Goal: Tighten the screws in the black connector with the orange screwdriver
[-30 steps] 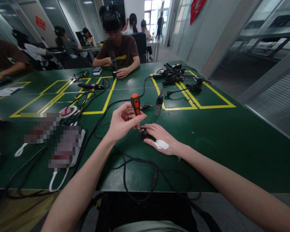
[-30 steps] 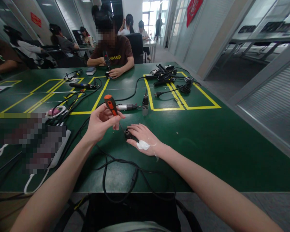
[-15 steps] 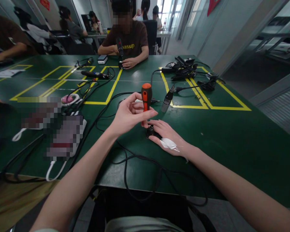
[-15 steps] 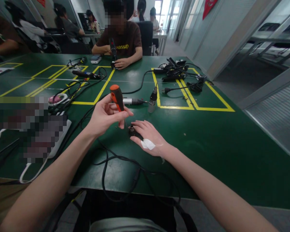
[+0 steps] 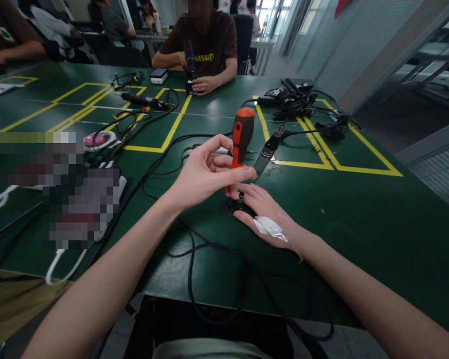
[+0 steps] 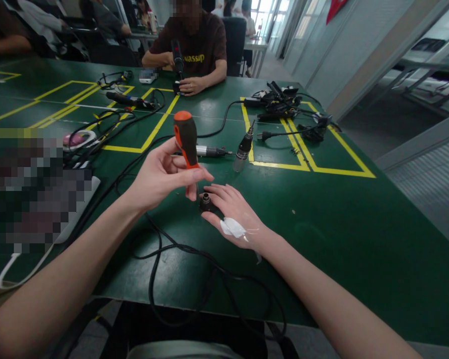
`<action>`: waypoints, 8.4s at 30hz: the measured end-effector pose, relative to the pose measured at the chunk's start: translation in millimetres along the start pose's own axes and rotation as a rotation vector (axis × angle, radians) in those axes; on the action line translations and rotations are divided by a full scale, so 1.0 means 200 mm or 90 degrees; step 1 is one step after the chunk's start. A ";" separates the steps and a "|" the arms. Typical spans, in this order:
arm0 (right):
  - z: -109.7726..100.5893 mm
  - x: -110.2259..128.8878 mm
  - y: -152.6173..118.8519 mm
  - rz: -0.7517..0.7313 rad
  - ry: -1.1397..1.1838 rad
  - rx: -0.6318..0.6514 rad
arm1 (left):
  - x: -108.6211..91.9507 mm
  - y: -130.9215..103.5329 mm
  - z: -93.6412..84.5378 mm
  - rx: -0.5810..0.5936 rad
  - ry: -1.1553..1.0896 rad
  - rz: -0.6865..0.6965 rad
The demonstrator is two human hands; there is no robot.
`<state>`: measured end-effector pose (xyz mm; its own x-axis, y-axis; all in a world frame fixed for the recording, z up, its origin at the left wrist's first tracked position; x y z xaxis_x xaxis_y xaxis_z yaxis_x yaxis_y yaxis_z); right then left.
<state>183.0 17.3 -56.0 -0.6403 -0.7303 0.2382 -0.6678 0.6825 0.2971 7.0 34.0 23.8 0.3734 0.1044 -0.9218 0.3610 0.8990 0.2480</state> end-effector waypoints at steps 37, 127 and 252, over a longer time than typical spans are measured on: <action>-0.02 0.00 -0.01 -0.004 0.018 0.002 | 0.01 0.02 -0.01 0.031 0.001 -0.013; 0.02 -0.05 0.02 0.006 0.054 0.001 | 0.03 0.01 -0.08 -0.051 0.114 -0.110; 0.00 -0.04 0.02 -0.005 0.044 0.004 | 0.05 0.02 -0.08 -0.042 0.084 -0.096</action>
<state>185.1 25.8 -56.4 -0.6073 -0.7359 0.2994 -0.6756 0.6766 0.2929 -2.2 44.9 9.9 0.2022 0.0169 -0.9792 0.3461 0.9341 0.0875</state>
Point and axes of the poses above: each hand's wrist, its own y-axis towards the middle knuckle, its own z-axis out of the palm, x = y × z, the point moved 3 cm from there along y, towards the middle knuckle, and after that the axes turned 10 degrees about -y, right-handed, at the moved point
